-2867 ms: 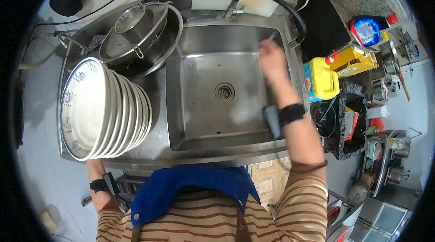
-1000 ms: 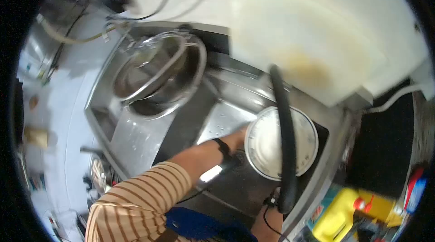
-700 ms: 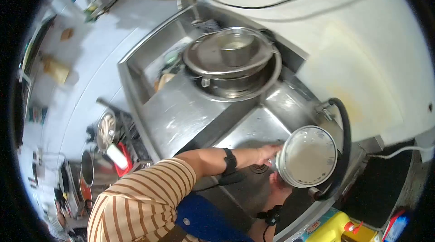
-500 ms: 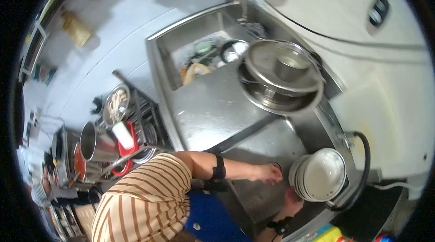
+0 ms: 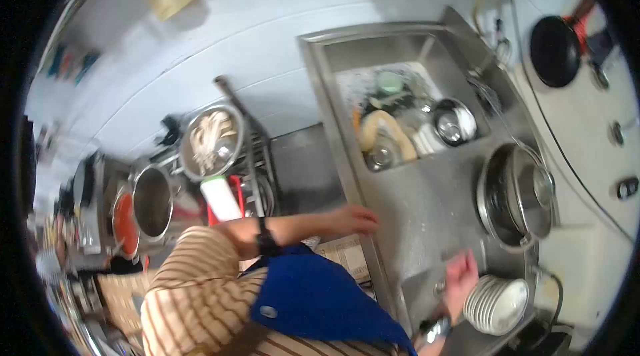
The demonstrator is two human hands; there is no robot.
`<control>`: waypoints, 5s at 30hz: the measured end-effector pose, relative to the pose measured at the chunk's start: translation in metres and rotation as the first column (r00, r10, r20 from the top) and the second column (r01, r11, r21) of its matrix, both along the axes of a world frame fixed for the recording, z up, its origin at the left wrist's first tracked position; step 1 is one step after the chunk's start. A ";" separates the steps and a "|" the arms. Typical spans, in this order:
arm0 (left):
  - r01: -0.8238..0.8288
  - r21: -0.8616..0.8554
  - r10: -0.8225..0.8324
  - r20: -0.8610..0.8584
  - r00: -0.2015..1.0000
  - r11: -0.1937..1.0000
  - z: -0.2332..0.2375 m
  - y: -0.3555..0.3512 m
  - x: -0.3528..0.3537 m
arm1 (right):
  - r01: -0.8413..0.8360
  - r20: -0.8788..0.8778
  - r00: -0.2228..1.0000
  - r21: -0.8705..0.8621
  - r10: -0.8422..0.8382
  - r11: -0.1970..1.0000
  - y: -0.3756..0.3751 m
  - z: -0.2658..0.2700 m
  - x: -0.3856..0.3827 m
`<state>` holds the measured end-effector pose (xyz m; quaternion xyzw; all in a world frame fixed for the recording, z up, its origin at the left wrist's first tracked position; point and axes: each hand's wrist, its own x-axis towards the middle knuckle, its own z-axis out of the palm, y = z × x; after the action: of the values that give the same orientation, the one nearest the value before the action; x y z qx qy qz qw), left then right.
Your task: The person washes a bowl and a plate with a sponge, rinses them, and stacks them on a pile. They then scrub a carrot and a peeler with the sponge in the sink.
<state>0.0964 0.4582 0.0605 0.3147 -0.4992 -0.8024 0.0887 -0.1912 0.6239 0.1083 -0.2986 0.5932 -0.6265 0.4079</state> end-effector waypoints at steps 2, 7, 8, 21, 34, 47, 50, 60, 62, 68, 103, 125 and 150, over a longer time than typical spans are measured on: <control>-0.116 0.016 0.116 0.013 0.993 0.993 0.021 -0.031 0.055 | 0.077 0.684 0.722 0.074 -0.107 0.994 -0.081 -0.003 0.010; -0.259 0.013 0.257 0.086 0.963 0.966 0.019 -0.088 0.121 | -0.065 0.242 0.970 0.211 0.012 0.975 -0.234 0.032 0.092; -0.218 0.027 0.215 0.086 0.973 0.976 0.022 -0.099 0.124 | -0.078 0.150 0.988 0.247 0.041 0.966 -0.262 0.027 0.098; -0.195 -0.125 0.213 0.149 0.966 0.973 0.078 -0.303 0.004 | 0.030 -0.395 0.713 0.843 0.580 0.537 -0.436 -0.165 0.114; 0.354 -0.296 -0.133 0.571 0.810 0.887 -0.062 -0.498 -0.097 | 0.259 -0.404 0.696 0.912 0.593 0.317 -0.444 -0.215 0.064; 0.894 0.023 -0.535 0.794 -0.288 -0.446 -0.224 -0.396 -0.096 | 0.422 -0.495 0.777 0.868 0.388 0.262 -0.426 -0.181 0.074; 0.711 0.065 -0.347 0.839 -0.419 -0.701 -0.164 -0.403 -0.122 | 0.320 -0.452 0.807 0.875 0.380 0.362 -0.422 -0.205 0.086; 0.365 -0.671 -0.508 0.734 0.451 -0.646 -0.109 -0.491 -0.126 | 0.568 -0.582 0.810 0.808 0.065 0.153 -0.412 -0.178 0.061; 0.358 -0.699 -0.457 0.692 0.559 -0.619 -0.117 -0.487 -0.127 | 0.400 -0.377 0.911 0.905 -0.165 0.144 -0.399 -0.188 0.063; 0.611 -0.214 -0.241 0.782 0.574 0.762 -0.213 -0.454 -0.118 | 0.419 -0.425 0.904 0.902 0.039 0.107 -0.422 -0.269 0.096; 0.554 -0.117 -0.442 0.479 0.758 0.824 -0.008 -0.409 -0.096 | 0.521 -0.691 0.696 0.298 -0.196 0.800 -0.453 -0.062 0.144; 0.583 -0.160 -0.460 0.465 0.756 0.797 -0.045 -0.437 -0.100 | 0.581 -0.660 0.587 -0.060 -0.469 0.811 -0.475 -0.102 0.152; 0.670 0.135 -0.640 0.479 0.601 0.730 -0.024 -0.449 -0.101 | 0.736 -0.777 0.402 -0.040 -0.485 0.675 -0.497 -0.134 0.121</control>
<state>-0.0050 0.0095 0.0369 0.3013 -0.6079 -0.6550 -0.3329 -0.0702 0.1273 -0.0257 -0.2131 0.8607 -0.4538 -0.0883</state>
